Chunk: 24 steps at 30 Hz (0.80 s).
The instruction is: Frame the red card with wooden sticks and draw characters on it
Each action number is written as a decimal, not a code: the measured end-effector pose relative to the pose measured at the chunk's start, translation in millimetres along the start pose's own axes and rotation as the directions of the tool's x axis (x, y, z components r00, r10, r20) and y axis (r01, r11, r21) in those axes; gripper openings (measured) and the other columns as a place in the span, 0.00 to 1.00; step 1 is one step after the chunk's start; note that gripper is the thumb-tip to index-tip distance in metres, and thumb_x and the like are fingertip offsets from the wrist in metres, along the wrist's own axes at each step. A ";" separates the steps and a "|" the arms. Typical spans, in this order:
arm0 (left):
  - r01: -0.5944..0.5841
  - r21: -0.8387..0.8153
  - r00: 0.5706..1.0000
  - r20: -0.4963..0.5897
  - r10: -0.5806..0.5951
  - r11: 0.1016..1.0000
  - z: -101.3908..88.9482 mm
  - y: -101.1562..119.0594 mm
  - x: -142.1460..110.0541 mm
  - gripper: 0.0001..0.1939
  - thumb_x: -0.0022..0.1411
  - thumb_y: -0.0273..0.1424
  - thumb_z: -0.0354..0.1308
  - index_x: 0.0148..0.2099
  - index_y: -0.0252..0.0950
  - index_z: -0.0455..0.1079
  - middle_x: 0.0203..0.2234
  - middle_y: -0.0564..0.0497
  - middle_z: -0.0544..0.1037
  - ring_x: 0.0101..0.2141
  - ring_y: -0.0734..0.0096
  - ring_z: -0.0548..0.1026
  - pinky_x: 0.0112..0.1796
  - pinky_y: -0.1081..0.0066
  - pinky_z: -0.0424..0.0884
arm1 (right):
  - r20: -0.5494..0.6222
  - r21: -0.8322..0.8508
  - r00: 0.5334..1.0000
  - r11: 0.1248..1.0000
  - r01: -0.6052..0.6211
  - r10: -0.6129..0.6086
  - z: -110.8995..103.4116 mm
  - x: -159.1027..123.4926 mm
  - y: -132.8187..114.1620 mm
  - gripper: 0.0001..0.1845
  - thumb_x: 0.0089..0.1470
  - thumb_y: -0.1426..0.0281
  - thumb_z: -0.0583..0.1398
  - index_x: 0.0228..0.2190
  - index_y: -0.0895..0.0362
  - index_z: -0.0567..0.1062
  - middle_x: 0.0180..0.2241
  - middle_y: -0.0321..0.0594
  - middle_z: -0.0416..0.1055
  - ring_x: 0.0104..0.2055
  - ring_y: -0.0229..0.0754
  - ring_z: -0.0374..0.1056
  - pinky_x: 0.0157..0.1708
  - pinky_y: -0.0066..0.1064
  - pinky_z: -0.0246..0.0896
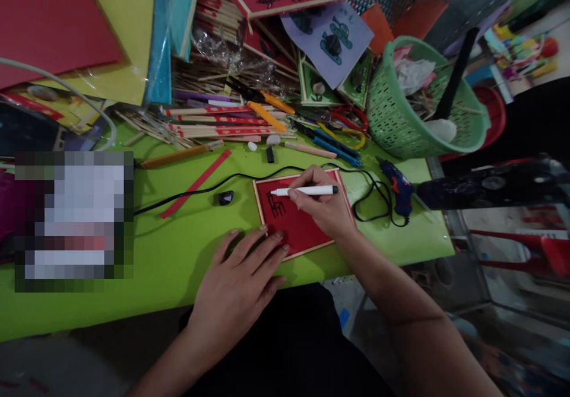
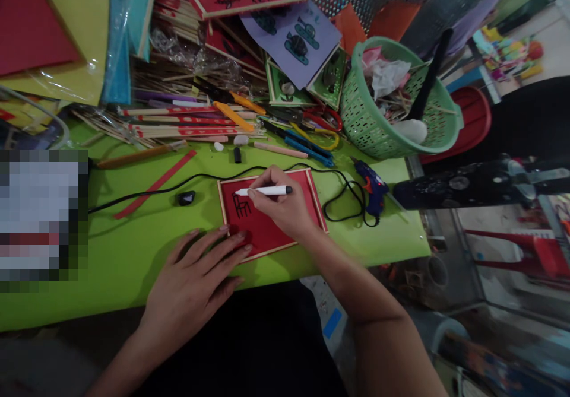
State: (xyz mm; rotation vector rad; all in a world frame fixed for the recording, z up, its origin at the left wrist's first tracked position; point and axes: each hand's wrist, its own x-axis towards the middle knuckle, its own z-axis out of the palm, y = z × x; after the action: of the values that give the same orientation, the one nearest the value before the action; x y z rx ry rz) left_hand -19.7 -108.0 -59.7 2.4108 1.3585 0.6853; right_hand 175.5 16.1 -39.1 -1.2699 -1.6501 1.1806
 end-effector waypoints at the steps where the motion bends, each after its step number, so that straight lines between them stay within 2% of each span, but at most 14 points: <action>1: 0.002 -0.002 1.000 0.000 -0.002 1.000 -0.1 0.0 0.1 0.18 0.72 0.35 0.56 0.62 0.44 0.71 0.61 0.54 0.75 0.61 0.58 0.71 0.63 0.52 0.61 | -0.002 -0.004 1.000 1.000 -0.003 0.003 0.0 0.0 -0.3 0.06 0.55 0.67 0.65 0.30 0.54 0.73 0.26 0.31 0.68 0.25 0.34 0.59 0.24 0.30 0.50; 7: -0.010 -0.003 1.000 -0.018 0.010 1.000 -1.1 -0.1 1.4 0.18 0.72 0.34 0.55 0.61 0.43 0.72 0.61 0.55 0.76 0.60 0.59 0.72 0.62 0.52 0.61 | -0.015 -0.016 0.999 0.999 -0.035 0.035 -0.7 -0.8 -0.1 0.06 0.54 0.67 0.64 0.29 0.54 0.72 0.26 0.31 0.69 0.26 0.35 0.59 0.25 0.30 0.50; 16: -0.003 -0.008 1.000 -0.014 0.003 1.000 -0.1 -0.2 0.7 0.18 0.72 0.34 0.55 0.61 0.44 0.73 0.60 0.53 0.76 0.61 0.59 0.71 0.63 0.53 0.62 | -0.018 -0.012 1.000 1.000 -0.018 0.018 -1.8 -0.5 1.1 0.06 0.53 0.68 0.64 0.28 0.54 0.72 0.26 0.31 0.67 0.26 0.35 0.57 0.26 0.31 0.51; 24: -0.009 0.003 1.000 -0.018 0.009 1.000 -0.6 -0.4 1.6 0.17 0.72 0.35 0.55 0.60 0.44 0.72 0.61 0.56 0.75 0.60 0.59 0.71 0.62 0.52 0.61 | -0.007 0.010 1.000 1.000 -0.024 0.024 -3.0 -0.2 2.3 0.06 0.53 0.68 0.64 0.28 0.53 0.72 0.26 0.31 0.67 0.26 0.35 0.57 0.26 0.31 0.51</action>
State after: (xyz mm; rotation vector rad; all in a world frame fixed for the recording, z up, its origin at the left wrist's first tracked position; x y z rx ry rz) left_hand -19.6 -106.4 -59.0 2.4199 1.3569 0.7092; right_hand 179.0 16.8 -40.4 -1.2898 -1.6265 1.1958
